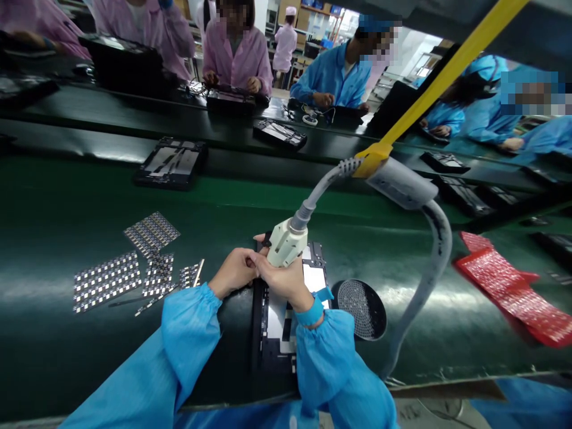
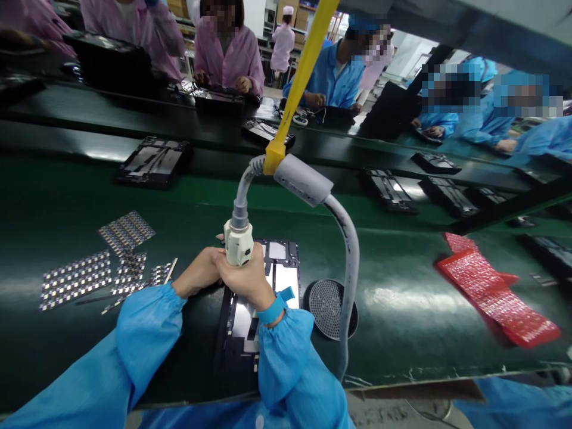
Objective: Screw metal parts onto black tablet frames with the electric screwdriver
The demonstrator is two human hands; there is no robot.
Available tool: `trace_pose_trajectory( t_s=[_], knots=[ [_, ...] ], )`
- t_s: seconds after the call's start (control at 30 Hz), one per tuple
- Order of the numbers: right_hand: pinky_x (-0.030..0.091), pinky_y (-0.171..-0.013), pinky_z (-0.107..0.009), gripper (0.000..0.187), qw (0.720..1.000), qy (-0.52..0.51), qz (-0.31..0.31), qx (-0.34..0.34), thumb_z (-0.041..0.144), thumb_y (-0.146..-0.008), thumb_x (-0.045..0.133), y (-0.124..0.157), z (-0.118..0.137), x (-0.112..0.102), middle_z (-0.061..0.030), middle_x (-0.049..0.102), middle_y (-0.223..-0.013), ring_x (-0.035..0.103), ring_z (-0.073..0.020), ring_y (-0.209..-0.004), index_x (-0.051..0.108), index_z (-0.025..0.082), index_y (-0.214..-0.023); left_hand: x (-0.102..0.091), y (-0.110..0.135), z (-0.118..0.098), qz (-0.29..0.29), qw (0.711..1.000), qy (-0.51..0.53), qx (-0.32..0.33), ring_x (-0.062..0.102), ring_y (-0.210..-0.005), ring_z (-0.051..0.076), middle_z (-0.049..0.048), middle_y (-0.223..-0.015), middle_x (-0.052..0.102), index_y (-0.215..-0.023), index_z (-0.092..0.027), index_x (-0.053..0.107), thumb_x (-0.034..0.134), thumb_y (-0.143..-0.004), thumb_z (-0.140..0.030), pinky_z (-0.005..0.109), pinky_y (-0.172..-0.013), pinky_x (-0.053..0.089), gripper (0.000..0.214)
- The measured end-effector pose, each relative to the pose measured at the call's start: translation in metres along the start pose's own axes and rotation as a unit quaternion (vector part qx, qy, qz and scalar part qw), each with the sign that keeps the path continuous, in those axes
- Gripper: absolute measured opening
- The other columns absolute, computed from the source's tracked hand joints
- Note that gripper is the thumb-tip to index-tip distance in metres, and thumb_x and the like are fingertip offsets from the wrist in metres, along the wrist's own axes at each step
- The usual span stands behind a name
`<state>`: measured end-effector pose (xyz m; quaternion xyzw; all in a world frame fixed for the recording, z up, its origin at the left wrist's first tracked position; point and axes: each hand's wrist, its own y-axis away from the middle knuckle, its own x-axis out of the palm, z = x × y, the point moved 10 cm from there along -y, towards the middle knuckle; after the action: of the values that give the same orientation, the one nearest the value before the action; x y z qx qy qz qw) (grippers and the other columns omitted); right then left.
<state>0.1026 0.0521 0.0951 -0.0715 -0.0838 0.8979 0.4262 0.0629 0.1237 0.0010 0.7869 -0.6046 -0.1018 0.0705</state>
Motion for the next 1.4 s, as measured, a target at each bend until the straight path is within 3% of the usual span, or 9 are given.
trace_pose_trajectory(
  t_s=[0.4, 0.57, 0.63, 0.8, 0.9, 1.0, 1.13, 1.27, 1.4],
  knots=[
    [0.053, -0.058, -0.030, 0.028, 1.000, -0.011, -0.006, 0.002, 0.021, -0.073, 0.070, -0.001, -0.002, -0.003, 0.0027, 0.057, -0.058, 0.059, -0.0154, -0.057, 0.064, 0.016, -0.099, -0.002, -0.002, 0.003, -0.035, 0.999, -0.022, 0.016, 0.046, -0.045, 0.008, -0.0035, -0.051, 0.054, -0.063, -0.013, 0.060, 0.059, -0.064, -0.013, 0.019, -0.045, 0.034, 0.001],
    [0.049, -0.049, -0.027, 0.024, 0.999, -0.033, -0.010, 0.013, 0.023, -0.073, 0.072, -0.004, -0.008, -0.005, 0.0027, 0.056, -0.059, 0.054, -0.0126, -0.049, 0.063, 0.015, -0.094, -0.011, 0.013, -0.002, -0.059, 0.996, -0.059, 0.024, 0.055, -0.053, 0.011, -0.0003, -0.061, 0.062, -0.080, -0.013, 0.066, 0.068, -0.069, -0.022, 0.020, -0.049, 0.038, 0.014],
    [0.048, -0.047, -0.027, 0.028, 0.999, -0.041, -0.005, 0.010, 0.023, -0.074, 0.072, -0.004, -0.002, -0.005, 0.0035, 0.056, -0.059, 0.054, -0.0123, -0.047, 0.062, 0.015, -0.100, -0.032, 0.026, -0.009, -0.072, 0.992, -0.104, 0.020, 0.057, -0.056, 0.013, 0.0013, -0.066, 0.065, -0.086, -0.015, 0.069, 0.070, -0.071, -0.030, 0.022, -0.052, 0.039, 0.020],
    [0.050, -0.049, -0.029, 0.031, 0.998, -0.049, -0.021, -0.046, 0.021, -0.078, 0.069, -0.003, 0.033, -0.014, 0.0059, 0.055, -0.054, 0.055, -0.0130, -0.045, 0.061, 0.017, -0.108, -0.126, 0.060, -0.025, -0.199, 0.932, -0.301, -0.023, 0.059, -0.063, 0.016, 0.0030, -0.068, 0.067, -0.079, -0.017, 0.071, 0.066, -0.077, -0.037, 0.025, -0.059, 0.039, 0.021],
    [0.050, -0.046, -0.029, 0.030, 0.995, -0.063, -0.040, -0.065, 0.021, -0.077, 0.070, -0.001, 0.049, -0.025, 0.0063, 0.054, -0.053, 0.055, -0.0130, -0.043, 0.062, 0.017, -0.106, -0.146, 0.066, -0.017, -0.201, 0.913, -0.348, -0.070, 0.060, -0.067, 0.019, 0.0034, -0.068, 0.066, -0.079, -0.016, 0.068, 0.072, -0.069, -0.041, 0.026, -0.059, 0.038, 0.028],
    [0.050, -0.045, -0.029, 0.030, 0.995, -0.057, -0.059, -0.062, 0.021, -0.075, 0.073, 0.004, 0.056, -0.040, 0.0048, 0.056, -0.055, 0.056, -0.0134, -0.043, 0.064, 0.017, -0.103, -0.140, 0.066, -0.013, -0.198, 0.889, -0.404, -0.084, 0.061, -0.073, 0.020, 0.0037, -0.074, 0.066, -0.081, -0.017, 0.068, 0.072, -0.069, -0.043, 0.027, -0.062, 0.037, 0.029],
    [0.049, -0.042, -0.029, 0.036, 0.995, -0.040, -0.079, -0.046, 0.020, -0.073, 0.075, 0.016, 0.059, -0.074, 0.0039, 0.058, -0.055, 0.056, -0.0141, -0.042, 0.064, 0.017, -0.107, -0.106, 0.061, -0.014, -0.131, 0.894, -0.427, -0.046, 0.061, -0.078, 0.020, 0.0038, -0.080, 0.067, -0.082, -0.020, 0.070, 0.075, -0.065, -0.038, 0.026, -0.065, 0.038, 0.026],
    [0.047, -0.039, -0.028, 0.027, 0.995, 0.009, -0.097, -0.007, 0.021, -0.071, 0.078, 0.031, 0.050, -0.126, 0.0030, 0.059, -0.052, 0.055, -0.0138, -0.041, 0.066, 0.017, -0.095, -0.086, 0.063, 0.000, -0.055, 0.902, -0.424, -0.063, 0.063, -0.076, 0.020, 0.0036, -0.077, 0.069, -0.076, -0.020, 0.070, 0.071, -0.067, -0.032, 0.025, -0.063, 0.037, 0.015],
    [0.045, -0.036, -0.026, 0.023, 0.983, -0.009, -0.181, 0.000, 0.022, -0.067, 0.079, 0.046, 0.037, -0.188, 0.0056, 0.055, -0.049, 0.053, -0.0128, -0.037, 0.062, 0.018, -0.082, -0.082, 0.062, 0.016, -0.001, 0.891, -0.449, -0.070, 0.063, -0.072, 0.021, 0.0020, -0.074, 0.069, -0.075, -0.023, 0.070, 0.056, -0.077, -0.035, 0.025, -0.061, 0.037, 0.018]
  ],
)
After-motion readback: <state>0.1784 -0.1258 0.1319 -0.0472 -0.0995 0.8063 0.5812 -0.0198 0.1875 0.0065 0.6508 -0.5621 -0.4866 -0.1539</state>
